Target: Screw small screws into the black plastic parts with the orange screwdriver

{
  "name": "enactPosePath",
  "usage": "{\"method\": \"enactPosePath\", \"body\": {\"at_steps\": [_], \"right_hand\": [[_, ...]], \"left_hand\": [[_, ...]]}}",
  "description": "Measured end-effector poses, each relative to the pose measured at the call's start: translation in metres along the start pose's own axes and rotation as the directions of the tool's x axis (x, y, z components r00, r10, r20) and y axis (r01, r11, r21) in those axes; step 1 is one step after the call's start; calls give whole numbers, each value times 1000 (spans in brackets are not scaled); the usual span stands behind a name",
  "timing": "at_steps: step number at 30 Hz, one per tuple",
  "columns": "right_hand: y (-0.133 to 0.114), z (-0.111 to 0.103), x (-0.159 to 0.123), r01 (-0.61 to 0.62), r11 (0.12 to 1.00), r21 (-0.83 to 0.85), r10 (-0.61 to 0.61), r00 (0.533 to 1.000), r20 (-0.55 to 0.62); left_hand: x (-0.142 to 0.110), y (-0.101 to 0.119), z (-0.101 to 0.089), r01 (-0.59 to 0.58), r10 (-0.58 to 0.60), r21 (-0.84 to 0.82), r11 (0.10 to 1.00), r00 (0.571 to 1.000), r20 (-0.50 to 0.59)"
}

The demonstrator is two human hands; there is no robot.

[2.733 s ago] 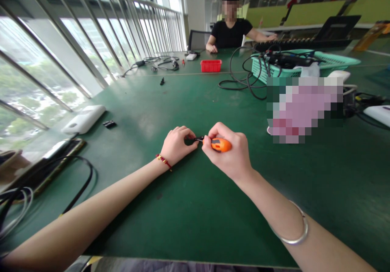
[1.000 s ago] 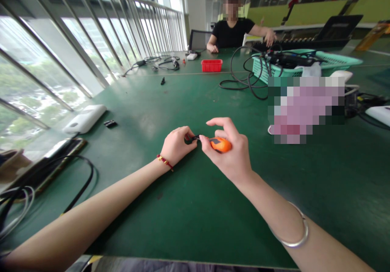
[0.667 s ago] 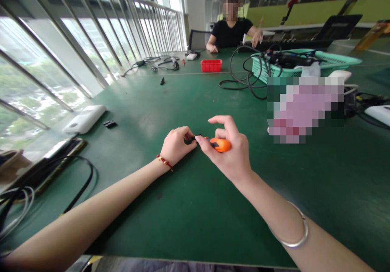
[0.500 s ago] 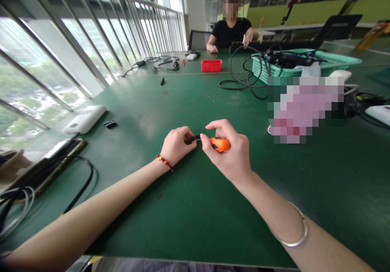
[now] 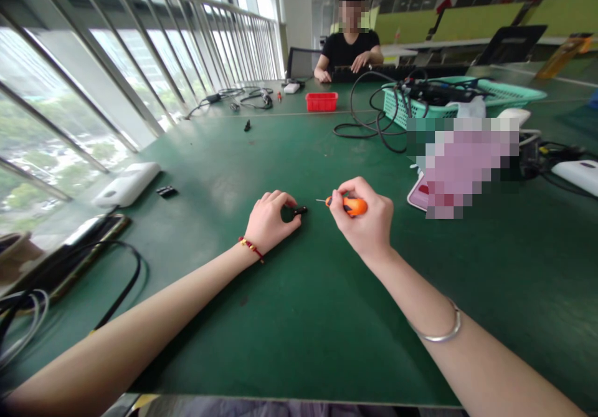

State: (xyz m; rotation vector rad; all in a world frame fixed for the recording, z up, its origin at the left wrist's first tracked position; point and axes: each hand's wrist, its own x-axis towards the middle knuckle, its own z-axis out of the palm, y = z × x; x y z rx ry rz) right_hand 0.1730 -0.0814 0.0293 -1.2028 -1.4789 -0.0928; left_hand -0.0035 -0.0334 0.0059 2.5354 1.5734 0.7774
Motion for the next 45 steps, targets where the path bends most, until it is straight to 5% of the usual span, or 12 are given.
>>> {"method": "enactPosePath", "body": {"at_steps": [7,16,22,34,45], "right_hand": [[19,12,-1,24,998,-55,-10,968,252],[39,23,-7,49,989,-141,47,792,609],[37,24,-5,123,982,-143,-2,766,643],[29,19,-4,315,934,-170,-166,801,575],[28,18,-3,239,959,-153,-104,799,592]], "left_hand": [[1,-1,-1,-34,35,-64,997,999,9],[3,-4,1,-137,139,-134,981,990,-1],[3,-4,1,-233,238,-209,950,971,-2],[7,-9,1,-85,116,-492,866,993,31],[5,-7,-1,-164,170,-350,922,985,-14]]}}
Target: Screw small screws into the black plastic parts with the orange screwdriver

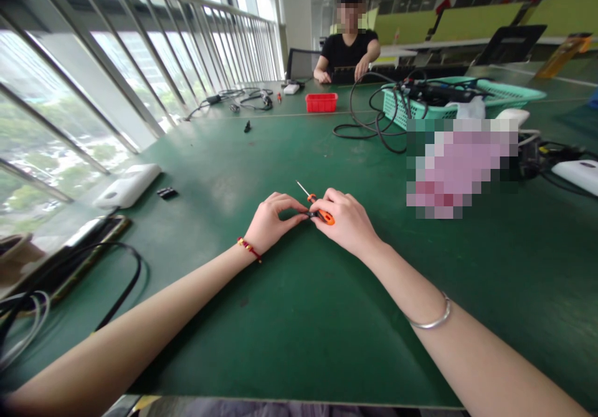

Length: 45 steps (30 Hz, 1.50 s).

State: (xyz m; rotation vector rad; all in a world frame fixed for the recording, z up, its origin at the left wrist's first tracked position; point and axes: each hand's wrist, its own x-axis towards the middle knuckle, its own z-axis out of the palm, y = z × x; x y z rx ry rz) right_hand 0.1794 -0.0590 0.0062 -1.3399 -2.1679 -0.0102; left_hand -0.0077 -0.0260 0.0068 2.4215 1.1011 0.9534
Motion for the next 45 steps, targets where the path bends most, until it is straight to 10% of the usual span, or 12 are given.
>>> {"method": "enactPosePath", "body": {"at_steps": [34,45], "right_hand": [[2,3,-1,-63,988,140,65,998,-6],[5,6,-1,-65,963,260,71,997,-13]], "left_hand": [[-3,10,0,-39,46,190,981,998,-33],[-2,6,2,11,-22,-136,991,997,-77]]}}
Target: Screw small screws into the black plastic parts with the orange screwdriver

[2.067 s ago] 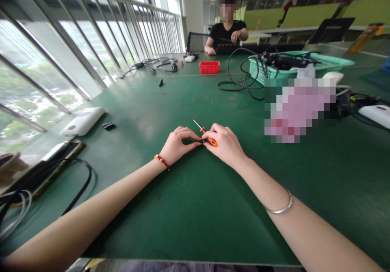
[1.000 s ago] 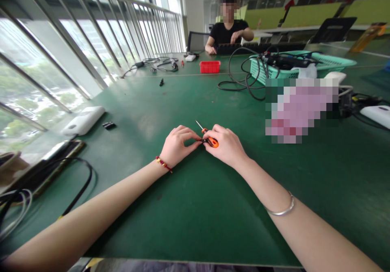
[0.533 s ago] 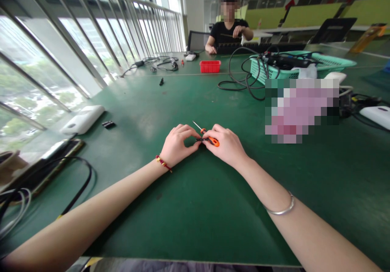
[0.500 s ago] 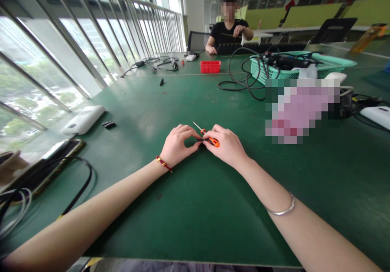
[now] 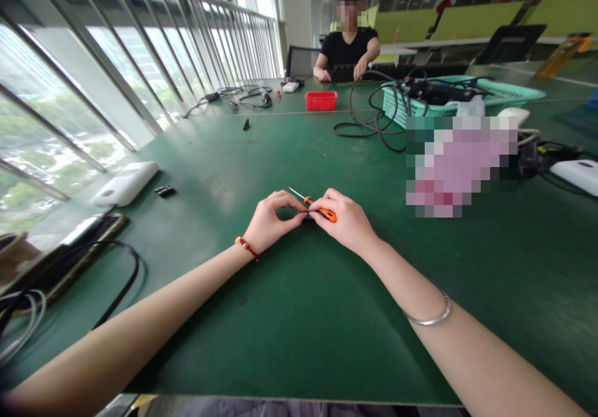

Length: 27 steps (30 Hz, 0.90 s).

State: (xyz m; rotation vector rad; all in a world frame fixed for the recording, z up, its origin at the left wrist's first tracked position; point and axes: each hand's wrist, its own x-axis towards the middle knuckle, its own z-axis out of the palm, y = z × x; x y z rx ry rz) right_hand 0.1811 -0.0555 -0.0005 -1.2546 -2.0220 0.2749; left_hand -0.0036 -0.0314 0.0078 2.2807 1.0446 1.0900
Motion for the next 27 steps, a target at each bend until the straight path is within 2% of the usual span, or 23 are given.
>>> {"method": "enactPosePath", "body": {"at_steps": [6,13,20,27], "right_hand": [[-2,-2,1,-13,1000,10,14,999,-41],[-1,-1,1,-30,998,58,31,999,-16],[0,0,2,5,993,119,4,997,-75],[0,-1,2,-5,995,103,14,996,-88]], "left_hand": [[0,2,0,9,-9,40,999,1000,0],[-1,4,-1,-85,88,97,992,996,-19],[-3,5,-2,-126,164,273,954,979,-121],[-3,2,-1,-157,200,284,946,971,-129]]}}
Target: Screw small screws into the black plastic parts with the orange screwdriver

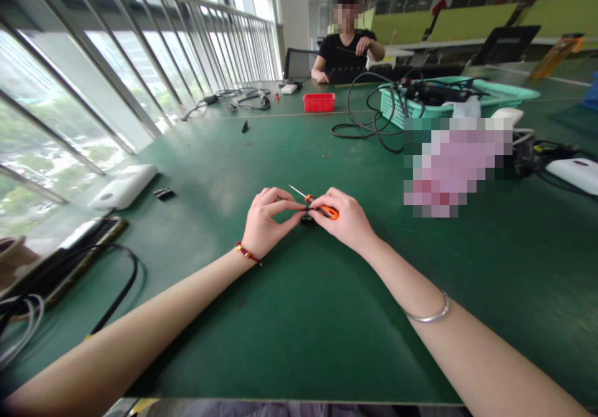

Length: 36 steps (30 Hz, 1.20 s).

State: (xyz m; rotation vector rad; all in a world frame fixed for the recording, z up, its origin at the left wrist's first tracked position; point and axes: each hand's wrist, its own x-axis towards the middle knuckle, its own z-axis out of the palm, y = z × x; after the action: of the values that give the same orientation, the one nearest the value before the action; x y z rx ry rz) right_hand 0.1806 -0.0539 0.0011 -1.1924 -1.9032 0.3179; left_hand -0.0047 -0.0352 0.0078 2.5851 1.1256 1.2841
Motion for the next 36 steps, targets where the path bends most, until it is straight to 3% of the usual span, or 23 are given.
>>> {"method": "enactPosePath", "body": {"at_steps": [14,29,36], "right_hand": [[-3,-1,0,35,999,11,-35,998,-59],[1,1,2,-58,987,149,68,996,-64],[-2,-1,1,-4,991,131,10,999,-49]], "left_hand": [[1,-3,1,15,-15,-32,999,1000,-2],[1,-1,-1,7,-8,-18,1000,1000,-5],[1,-1,1,23,-23,-25,999,1000,17]]}}
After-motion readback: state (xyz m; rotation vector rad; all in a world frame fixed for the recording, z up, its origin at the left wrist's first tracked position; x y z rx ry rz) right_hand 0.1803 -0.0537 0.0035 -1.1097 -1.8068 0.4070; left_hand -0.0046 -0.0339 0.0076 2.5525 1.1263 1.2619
